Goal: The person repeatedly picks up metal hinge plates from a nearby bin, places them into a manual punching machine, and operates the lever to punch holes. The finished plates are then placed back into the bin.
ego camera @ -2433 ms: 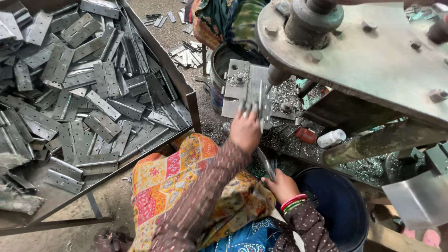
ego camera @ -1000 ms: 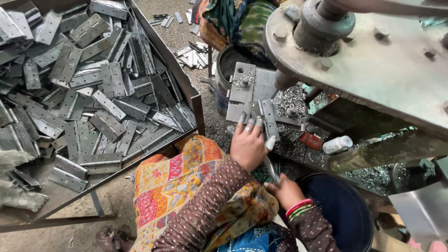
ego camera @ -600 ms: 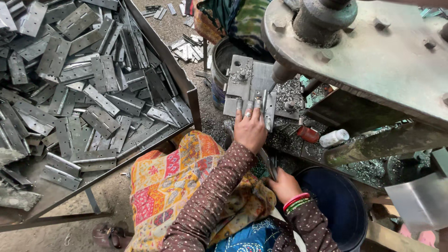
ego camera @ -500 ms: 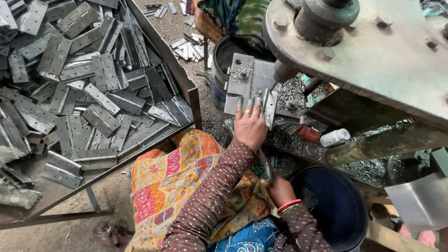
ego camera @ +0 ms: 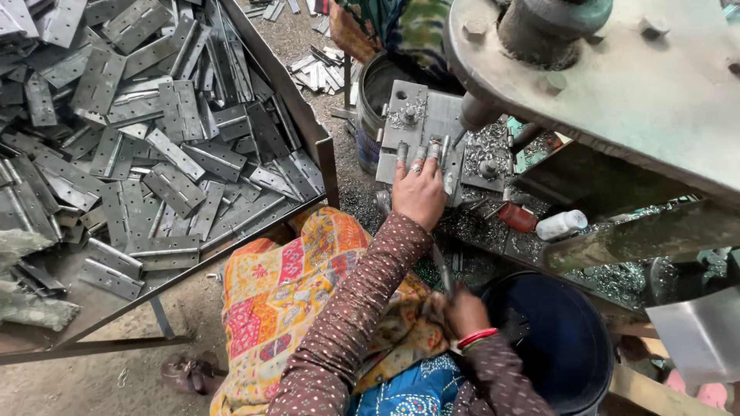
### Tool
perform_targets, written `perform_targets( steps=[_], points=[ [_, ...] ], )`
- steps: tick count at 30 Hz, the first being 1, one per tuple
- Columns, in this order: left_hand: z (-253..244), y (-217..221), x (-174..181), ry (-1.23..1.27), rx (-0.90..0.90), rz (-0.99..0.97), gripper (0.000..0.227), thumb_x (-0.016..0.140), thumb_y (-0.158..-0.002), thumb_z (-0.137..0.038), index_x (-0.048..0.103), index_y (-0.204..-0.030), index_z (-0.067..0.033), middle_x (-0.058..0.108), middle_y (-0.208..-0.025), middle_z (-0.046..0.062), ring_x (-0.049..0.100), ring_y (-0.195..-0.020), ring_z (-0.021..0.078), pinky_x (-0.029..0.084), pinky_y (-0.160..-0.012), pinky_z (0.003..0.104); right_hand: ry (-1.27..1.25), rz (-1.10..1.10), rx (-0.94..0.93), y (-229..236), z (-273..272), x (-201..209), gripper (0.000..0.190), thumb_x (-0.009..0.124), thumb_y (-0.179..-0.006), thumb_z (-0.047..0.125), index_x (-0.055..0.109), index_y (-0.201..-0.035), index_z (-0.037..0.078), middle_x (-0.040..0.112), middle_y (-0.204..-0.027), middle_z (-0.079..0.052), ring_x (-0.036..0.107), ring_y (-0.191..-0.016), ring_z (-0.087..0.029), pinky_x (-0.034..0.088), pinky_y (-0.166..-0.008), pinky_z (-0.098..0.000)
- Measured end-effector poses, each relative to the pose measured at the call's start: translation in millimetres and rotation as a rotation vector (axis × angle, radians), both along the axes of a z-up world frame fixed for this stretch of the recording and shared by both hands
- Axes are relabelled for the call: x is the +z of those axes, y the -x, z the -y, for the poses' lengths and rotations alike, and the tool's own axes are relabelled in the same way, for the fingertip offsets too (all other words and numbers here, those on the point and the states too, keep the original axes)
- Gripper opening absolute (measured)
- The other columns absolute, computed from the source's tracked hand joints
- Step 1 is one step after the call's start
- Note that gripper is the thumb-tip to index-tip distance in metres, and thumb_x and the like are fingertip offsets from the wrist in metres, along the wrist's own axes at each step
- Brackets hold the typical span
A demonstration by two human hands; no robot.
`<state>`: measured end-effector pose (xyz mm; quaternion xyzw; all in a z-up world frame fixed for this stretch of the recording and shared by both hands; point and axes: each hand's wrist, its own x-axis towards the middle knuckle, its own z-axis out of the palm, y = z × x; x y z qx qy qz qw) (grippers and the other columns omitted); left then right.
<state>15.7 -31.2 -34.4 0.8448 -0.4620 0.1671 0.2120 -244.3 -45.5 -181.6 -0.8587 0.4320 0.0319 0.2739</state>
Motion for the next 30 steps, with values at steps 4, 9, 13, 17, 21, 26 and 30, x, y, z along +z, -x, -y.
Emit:
perform_targets(
  steps=[4,9,13,17,21,26,30],
  points=[
    [-17,3,8,-0.023,-0.043,-0.132,0.03,0.054,-0.093,-0.019,0.072,-0.112,-0.0036,0.065,-0.131,0.011,0.059,-0.126,0.0277,0.029,-0.119,0.054,0.02,0.156,-0.005,-6,-22,-22,0.043,0.066,-0.09,0.04,0.06,-0.113,0.005,0.071,-0.087,-0.026,0.068,-0.083,-0.049,0.052,-0.07,-0.0579],
    [-26,1,15,-0.01,-0.095,0.017,0.031,0.052,-0.088,-0.02,0.073,-0.104,-0.0046,0.064,-0.132,0.013,0.058,-0.123,0.0261,0.025,-0.119,0.058,-0.013,-0.046,0.03,-8,12,10,0.046,0.071,-0.087,0.044,0.06,-0.104,0.003,0.071,-0.083,-0.026,0.07,-0.082,-0.047,0.056,-0.072,-0.0535],
    [-4,-6,6,-0.052,-0.046,-0.048,0.031,0.05,-0.097,-0.023,0.073,-0.103,-0.0028,0.064,-0.134,0.014,0.056,-0.129,0.0277,0.026,-0.119,0.055,-0.033,-0.003,0.047,4,18,20,0.044,0.072,-0.084,0.043,0.062,-0.098,0.003,0.071,-0.083,-0.025,0.07,-0.084,-0.046,0.056,-0.07,-0.0528],
    [10,-15,1,-0.01,-0.031,-0.001,0.029,0.049,-0.095,-0.016,0.073,-0.103,-0.0045,0.064,-0.136,0.012,0.055,-0.131,0.0271,0.026,-0.12,0.053,0.112,0.206,0.038,1,-12,-17,0.046,0.069,-0.088,0.042,0.06,-0.101,-0.001,0.068,-0.084,-0.03,0.065,-0.083,-0.051,0.052,-0.069,-0.056],
    [-7,-8,-12,-0.027,-0.073,-0.002,0.032,0.05,-0.094,-0.018,0.074,-0.11,-0.0045,0.064,-0.134,0.013,0.054,-0.134,0.0281,0.023,-0.123,0.053,0.027,0.073,0.005,4,-11,-33,0.049,0.067,-0.089,0.047,0.061,-0.106,0.001,0.07,-0.084,-0.029,0.068,-0.084,-0.049,0.054,-0.072,-0.0546],
    [18,-11,-18,-0.092,-0.05,-0.049,0.028,0.049,-0.098,-0.018,0.073,-0.106,-0.0063,0.061,-0.141,0.012,0.053,-0.137,0.0254,0.022,-0.123,0.052,0.041,-0.143,0.09,3,38,7,0.055,0.071,-0.086,0.052,0.06,-0.103,0.0,0.071,-0.086,-0.027,0.069,-0.086,-0.047,0.055,-0.073,-0.0533],
    [39,-20,-18,-0.017,-0.028,-0.001,0.031,0.052,-0.092,-0.018,0.073,-0.111,-0.0056,0.062,-0.133,0.014,0.055,-0.127,0.0289,0.025,-0.117,0.054,-0.012,0.031,0.024,0,12,1,0.049,0.068,-0.083,0.045,0.059,-0.106,0.003,0.072,-0.084,-0.025,0.072,-0.081,-0.046,0.057,-0.069,-0.0518]
  ],
)
